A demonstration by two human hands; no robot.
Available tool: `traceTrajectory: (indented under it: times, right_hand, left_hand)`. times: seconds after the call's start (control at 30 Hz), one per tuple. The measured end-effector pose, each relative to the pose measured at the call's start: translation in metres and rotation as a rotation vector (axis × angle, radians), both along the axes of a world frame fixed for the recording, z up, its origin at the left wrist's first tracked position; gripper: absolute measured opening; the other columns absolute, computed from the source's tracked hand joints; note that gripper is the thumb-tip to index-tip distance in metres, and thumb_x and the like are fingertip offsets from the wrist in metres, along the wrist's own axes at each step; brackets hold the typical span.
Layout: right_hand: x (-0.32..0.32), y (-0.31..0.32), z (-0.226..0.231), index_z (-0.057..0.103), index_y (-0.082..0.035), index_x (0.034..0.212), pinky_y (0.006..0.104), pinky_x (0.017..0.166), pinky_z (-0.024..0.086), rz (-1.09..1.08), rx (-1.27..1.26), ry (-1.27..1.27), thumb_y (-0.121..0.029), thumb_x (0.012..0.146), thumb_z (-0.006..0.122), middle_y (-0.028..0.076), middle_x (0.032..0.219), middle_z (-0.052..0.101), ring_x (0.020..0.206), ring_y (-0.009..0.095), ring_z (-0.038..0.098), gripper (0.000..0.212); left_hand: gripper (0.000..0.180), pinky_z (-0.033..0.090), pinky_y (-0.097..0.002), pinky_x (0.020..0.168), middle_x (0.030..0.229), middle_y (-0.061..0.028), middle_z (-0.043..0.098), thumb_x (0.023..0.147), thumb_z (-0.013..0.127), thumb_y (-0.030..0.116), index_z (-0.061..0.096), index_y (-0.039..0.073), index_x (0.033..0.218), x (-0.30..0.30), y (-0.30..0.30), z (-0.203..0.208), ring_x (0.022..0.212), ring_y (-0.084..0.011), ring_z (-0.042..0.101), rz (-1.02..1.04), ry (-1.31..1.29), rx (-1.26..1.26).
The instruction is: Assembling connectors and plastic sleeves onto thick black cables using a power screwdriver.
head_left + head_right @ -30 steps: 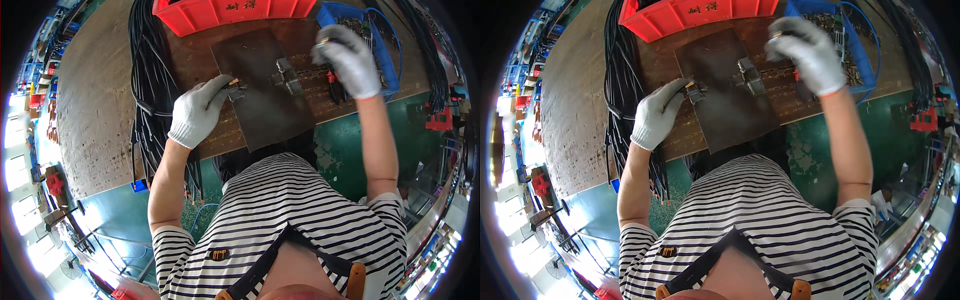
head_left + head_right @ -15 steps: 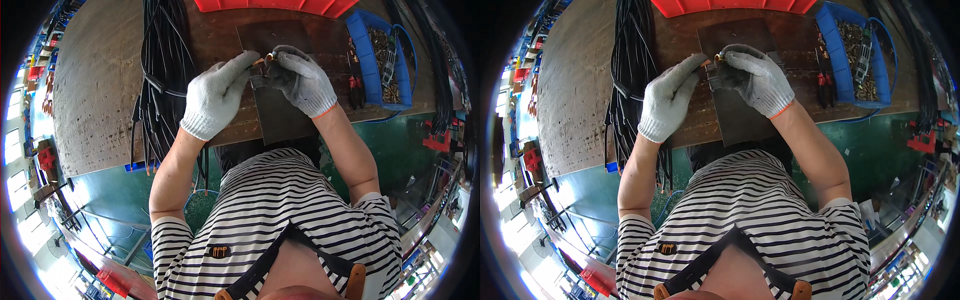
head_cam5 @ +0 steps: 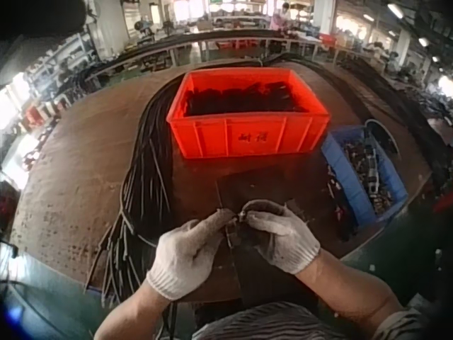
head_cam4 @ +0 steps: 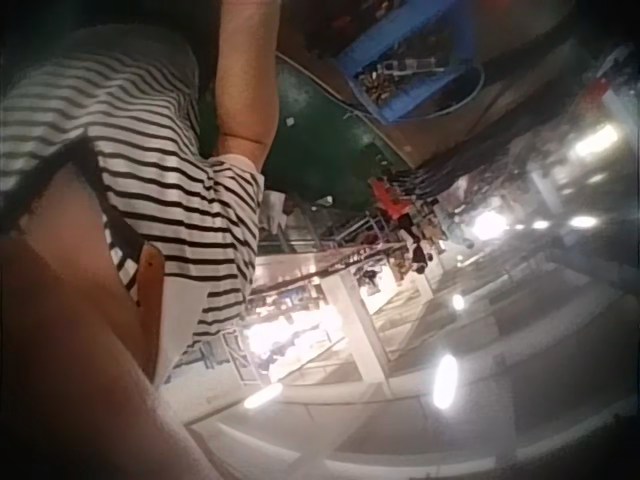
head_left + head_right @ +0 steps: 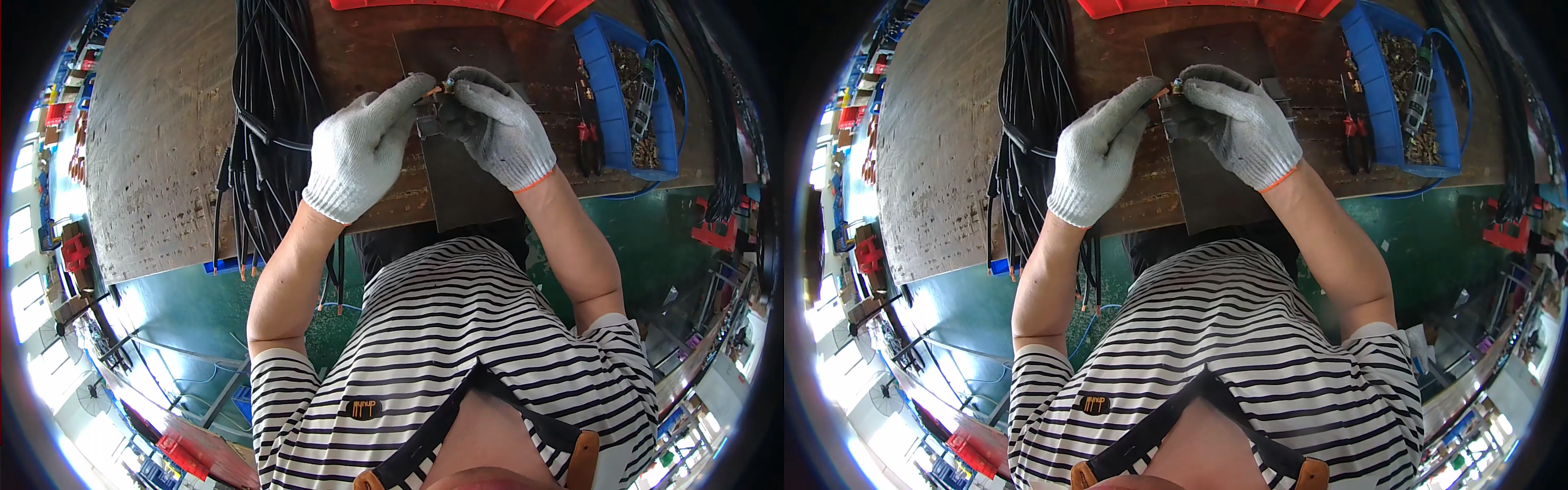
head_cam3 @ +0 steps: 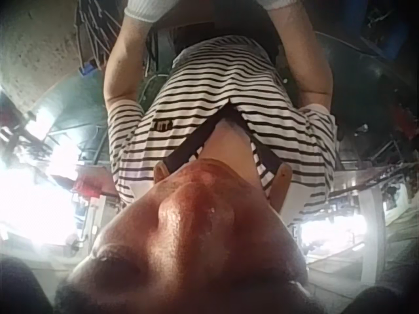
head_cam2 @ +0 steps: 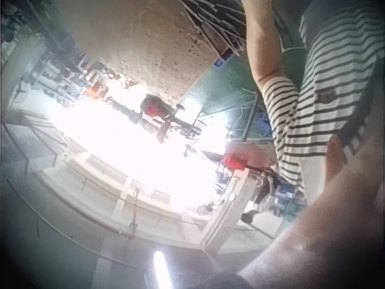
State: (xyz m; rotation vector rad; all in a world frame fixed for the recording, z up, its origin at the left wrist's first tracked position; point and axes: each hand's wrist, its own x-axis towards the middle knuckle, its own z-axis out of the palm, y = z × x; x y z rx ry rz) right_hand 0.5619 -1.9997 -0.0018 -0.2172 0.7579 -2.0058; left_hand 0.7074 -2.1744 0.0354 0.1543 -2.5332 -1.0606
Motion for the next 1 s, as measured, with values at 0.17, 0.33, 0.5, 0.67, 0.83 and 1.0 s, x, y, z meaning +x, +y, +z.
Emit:
traceTrajectory:
  times: [0.17, 0.33, 0.5, 0.67, 0.83, 1.0]
  right_hand:
    - [0.001, 0.002, 0.002, 0.073, 0.0, 0.12, 0.0412, 0.081, 0.068, -0.004, 0.024, -0.003, -0.007, 0.104, 0.066, 0.017, 0.107, 0.08, 0.091, 0.03, 0.08, 0.019]
    - [0.002, 0.006, 0.003, 0.073, 0.0, 0.119, 0.0398, 0.082, 0.067, -0.03, 0.065, -0.012, -0.007, 0.103, 0.067, 0.016, 0.107, 0.079, 0.091, 0.03, 0.08, 0.019]
    - [0.002, 0.007, 0.003, 0.074, 0.0, 0.118, 0.0387, 0.086, 0.066, -0.093, 0.194, 0.036, -0.007, 0.101, 0.071, 0.013, 0.106, 0.079, 0.093, 0.026, 0.079, 0.019]
    - [0.002, 0.004, 0.008, 0.074, 0.0, 0.119, 0.0365, 0.088, 0.063, -0.141, 0.339, 0.137, -0.006, 0.101, 0.069, 0.013, 0.107, 0.079, 0.093, 0.023, 0.079, 0.02]
    - [0.003, 0.0, 0.012, 0.076, 0.001, 0.119, 0.0299, 0.088, 0.06, -0.157, 0.447, 0.596, -0.007, 0.098, 0.074, 0.01, 0.108, 0.08, 0.098, 0.018, 0.077, 0.022]
    - [0.0, -0.005, 0.012, 0.082, -0.007, 0.109, 0.0326, 0.091, 0.059, -0.088, 0.646, 1.354, -0.011, 0.095, 0.078, 0.009, 0.112, 0.08, 0.103, 0.023, 0.076, 0.016]
  left_hand:
    - [0.045, 0.061, -0.0388, 0.082, 0.108, -0.0203, 0.077, 0.094, 0.067, -0.004, 0.073, 0.011, 0.137, 0.0, 0.003, -0.004, 0.093, -0.0359, 0.076, 0.052, -0.019, -0.122]
    - [0.051, 0.061, -0.0413, 0.069, 0.091, -0.0154, 0.075, 0.091, 0.071, 0.0, 0.073, 0.018, 0.138, 0.0, 0.004, -0.009, 0.077, -0.0342, 0.074, 0.079, 0.002, -0.272]
    - [0.055, 0.057, -0.0413, 0.061, 0.077, -0.0113, 0.066, 0.089, 0.073, 0.007, 0.071, 0.024, 0.142, -0.002, 0.006, -0.012, 0.067, -0.0313, 0.069, 0.097, -0.022, -0.435]
    - [0.054, 0.059, -0.0425, 0.063, 0.081, -0.0122, 0.069, 0.09, 0.072, 0.007, 0.07, 0.023, 0.142, -0.001, 0.007, -0.011, 0.07, -0.0327, 0.071, 0.096, -0.08, -0.451]
    - [0.034, 0.06, -0.044, 0.068, 0.095, -0.0167, 0.075, 0.095, 0.07, 0.011, 0.073, 0.015, 0.128, -0.005, 0.005, -0.014, 0.08, -0.0371, 0.074, 0.097, -0.07, -0.254]
    - [0.02, 0.06, -0.0468, 0.079, 0.103, -0.0162, 0.076, 0.098, 0.069, 0.019, 0.075, 0.01, 0.114, 0.0, -0.004, -0.022, 0.091, -0.0381, 0.075, 0.089, -0.184, -0.261]
